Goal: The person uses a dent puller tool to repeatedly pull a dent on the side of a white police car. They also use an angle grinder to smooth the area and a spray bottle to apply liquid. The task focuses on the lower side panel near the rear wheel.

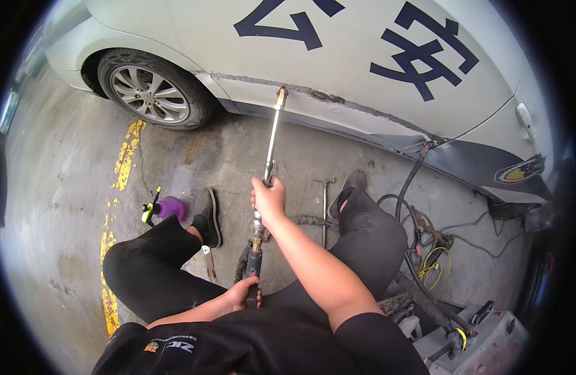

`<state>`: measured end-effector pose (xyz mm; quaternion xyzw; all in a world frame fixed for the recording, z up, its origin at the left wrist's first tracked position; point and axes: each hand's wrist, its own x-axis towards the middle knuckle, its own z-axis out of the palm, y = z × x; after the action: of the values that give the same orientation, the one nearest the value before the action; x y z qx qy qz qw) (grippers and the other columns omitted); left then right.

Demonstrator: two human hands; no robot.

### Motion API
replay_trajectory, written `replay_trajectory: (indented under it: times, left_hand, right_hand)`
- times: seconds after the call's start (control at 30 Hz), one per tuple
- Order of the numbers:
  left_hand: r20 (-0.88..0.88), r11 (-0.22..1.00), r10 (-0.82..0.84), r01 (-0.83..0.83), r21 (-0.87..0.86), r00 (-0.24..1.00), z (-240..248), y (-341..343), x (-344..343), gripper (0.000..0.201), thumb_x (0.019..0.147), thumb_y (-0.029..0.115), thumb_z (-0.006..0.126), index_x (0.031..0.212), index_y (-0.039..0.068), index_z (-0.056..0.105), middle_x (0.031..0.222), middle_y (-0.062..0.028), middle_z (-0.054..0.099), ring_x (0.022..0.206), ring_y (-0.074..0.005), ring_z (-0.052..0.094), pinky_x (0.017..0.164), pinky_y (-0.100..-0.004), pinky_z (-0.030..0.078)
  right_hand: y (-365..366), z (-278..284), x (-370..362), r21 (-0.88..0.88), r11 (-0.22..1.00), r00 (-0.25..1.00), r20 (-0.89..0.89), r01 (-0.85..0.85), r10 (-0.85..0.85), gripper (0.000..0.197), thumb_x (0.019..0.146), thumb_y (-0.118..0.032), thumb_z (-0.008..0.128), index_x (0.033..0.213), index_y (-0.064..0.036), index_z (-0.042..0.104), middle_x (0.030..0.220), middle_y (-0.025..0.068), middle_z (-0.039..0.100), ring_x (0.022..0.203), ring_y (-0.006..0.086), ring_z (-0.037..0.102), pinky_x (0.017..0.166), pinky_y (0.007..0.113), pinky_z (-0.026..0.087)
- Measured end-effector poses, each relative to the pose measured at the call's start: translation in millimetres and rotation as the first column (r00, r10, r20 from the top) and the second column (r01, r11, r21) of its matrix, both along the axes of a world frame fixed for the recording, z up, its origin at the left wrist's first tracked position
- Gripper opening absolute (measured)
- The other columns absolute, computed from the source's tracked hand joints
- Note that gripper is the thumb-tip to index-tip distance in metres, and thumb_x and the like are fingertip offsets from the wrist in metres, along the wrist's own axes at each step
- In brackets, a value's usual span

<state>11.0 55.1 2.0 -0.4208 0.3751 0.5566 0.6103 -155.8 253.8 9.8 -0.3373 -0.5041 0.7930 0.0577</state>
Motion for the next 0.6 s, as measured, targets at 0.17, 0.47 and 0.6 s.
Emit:
replay_trajectory:
  times: [0.17, 0.47, 0.6]
  left_hand:
    - [0.025, 0.999, 0.002, -0.003, 0.037, 1.0, -4.6, -3.3, -0.4, 0.027, 0.093, 0.029, 0.077, 0.101, 0.015, 0.055, 0.074, -0.0027, 0.06, 0.063, -0.0193, 0.061, 0.058, -0.0379, 0.054]
    - [0.03, 0.995, -0.023, 0.02, 0.093, 0.999, 0.9, -8.1, -1.5, 0.021, 0.092, 0.022, 0.077, 0.096, 0.014, 0.058, 0.075, -0.0031, 0.061, 0.064, -0.0199, 0.062, 0.062, -0.0378, 0.056]
    - [0.022, 0.998, -0.039, 0.038, 0.043, 0.999, -3.6, -4.6, -3.0, 0.021, 0.091, 0.021, 0.078, 0.091, 0.012, 0.059, 0.073, -0.0037, 0.06, 0.062, -0.0206, 0.06, 0.06, -0.0374, 0.054]
  right_hand:
    - [30.8, 33.5, -39.6, -0.028, 1.0, 1.0, 0.019, -0.009, 0.01, 0.021, 0.096, -0.016, 0.076, 0.092, -0.0041, 0.059, 0.076, 0.0039, 0.063, 0.059, 0.0128, 0.06, 0.051, 0.03, 0.049]
    - [-4.4, 17.0, 7.7, -0.059, 0.998, 1.0, 0.018, 0.015, -0.014, 0.018, 0.101, -0.019, 0.071, 0.1, -0.0079, 0.057, 0.076, 0.0022, 0.062, 0.059, 0.0116, 0.06, 0.05, 0.029, 0.048]
    - [6.4, 2.2, 4.0, -0.101, 0.994, 0.999, 0.011, -0.048, 0.049, 0.02, 0.1, -0.02, 0.073, 0.102, -0.008, 0.057, 0.076, 0.001, 0.062, 0.061, 0.0115, 0.059, 0.053, 0.029, 0.048]
